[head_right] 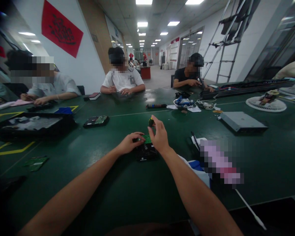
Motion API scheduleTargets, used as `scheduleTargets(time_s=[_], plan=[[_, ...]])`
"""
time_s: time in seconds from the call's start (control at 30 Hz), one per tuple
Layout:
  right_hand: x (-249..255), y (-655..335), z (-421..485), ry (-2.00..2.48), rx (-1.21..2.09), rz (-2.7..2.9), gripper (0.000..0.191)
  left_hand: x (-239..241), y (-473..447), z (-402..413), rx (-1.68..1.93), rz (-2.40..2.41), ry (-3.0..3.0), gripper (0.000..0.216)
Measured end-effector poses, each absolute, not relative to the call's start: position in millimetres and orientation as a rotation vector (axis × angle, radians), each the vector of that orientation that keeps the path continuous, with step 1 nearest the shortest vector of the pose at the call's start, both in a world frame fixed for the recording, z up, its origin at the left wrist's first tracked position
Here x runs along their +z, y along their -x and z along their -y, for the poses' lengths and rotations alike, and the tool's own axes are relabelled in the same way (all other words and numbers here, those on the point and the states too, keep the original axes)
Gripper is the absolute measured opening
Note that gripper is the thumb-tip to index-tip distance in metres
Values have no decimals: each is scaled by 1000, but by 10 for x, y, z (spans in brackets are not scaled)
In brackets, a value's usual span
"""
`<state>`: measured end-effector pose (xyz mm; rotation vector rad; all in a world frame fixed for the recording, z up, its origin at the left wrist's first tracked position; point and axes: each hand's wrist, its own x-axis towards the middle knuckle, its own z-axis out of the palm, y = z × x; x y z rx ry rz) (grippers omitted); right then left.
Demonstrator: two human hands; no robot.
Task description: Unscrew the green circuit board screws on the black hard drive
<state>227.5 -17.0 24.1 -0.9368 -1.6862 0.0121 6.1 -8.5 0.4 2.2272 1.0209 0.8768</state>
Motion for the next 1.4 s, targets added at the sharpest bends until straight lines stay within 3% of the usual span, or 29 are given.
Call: scheduleTargets(time_s=[1.4], plan=[[310, -2254, 231, 980, -5, 1758, 63, 6, -61, 81, 879, -1014, -2224, 16]])
